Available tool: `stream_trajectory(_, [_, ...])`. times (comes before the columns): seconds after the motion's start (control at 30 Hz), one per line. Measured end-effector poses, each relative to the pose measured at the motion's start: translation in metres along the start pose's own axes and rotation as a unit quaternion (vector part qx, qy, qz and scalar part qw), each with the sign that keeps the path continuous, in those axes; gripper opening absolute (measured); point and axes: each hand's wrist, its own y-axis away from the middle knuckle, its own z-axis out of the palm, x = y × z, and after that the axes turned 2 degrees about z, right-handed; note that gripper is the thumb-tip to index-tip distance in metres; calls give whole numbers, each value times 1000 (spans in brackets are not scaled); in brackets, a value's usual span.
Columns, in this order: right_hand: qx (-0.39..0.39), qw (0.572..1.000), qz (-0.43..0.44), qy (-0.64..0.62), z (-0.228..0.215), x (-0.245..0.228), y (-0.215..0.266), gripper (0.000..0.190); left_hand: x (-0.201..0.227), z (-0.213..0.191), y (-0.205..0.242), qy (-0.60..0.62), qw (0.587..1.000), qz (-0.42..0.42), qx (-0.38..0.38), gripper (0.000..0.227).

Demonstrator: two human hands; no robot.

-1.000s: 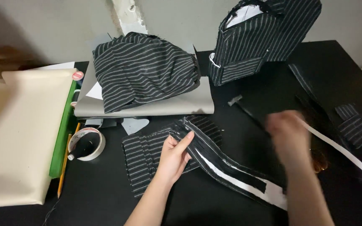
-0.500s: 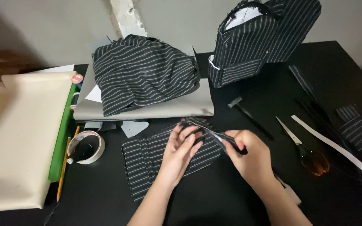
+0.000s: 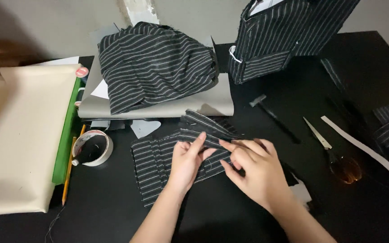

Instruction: Folding and aligning pinstriped fabric pieces on a workshop table, likely applying interfacing or adhesive strips.

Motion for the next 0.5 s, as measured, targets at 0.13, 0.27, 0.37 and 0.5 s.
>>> stream_trajectory(0.13, [14, 993, 96, -63, -13, 9, 1, 36, 2, -8, -5, -5, 999, 32, 18, 58])
stream_trajectory(0.27, [122, 973, 150, -125, -26, 25, 3, 30, 1, -18, -10, 63, 995, 34, 70, 58])
stream_trajectory(0.37, [40, 915, 317, -248, -35, 41, -2, 24, 5, -16, -9, 86, 993, 15, 79, 57])
stream_trajectory(0.5, [-277, 811, 456, -240, -34, 70, 7, 14, 3, -20, -13, 90, 989, 12, 117, 53])
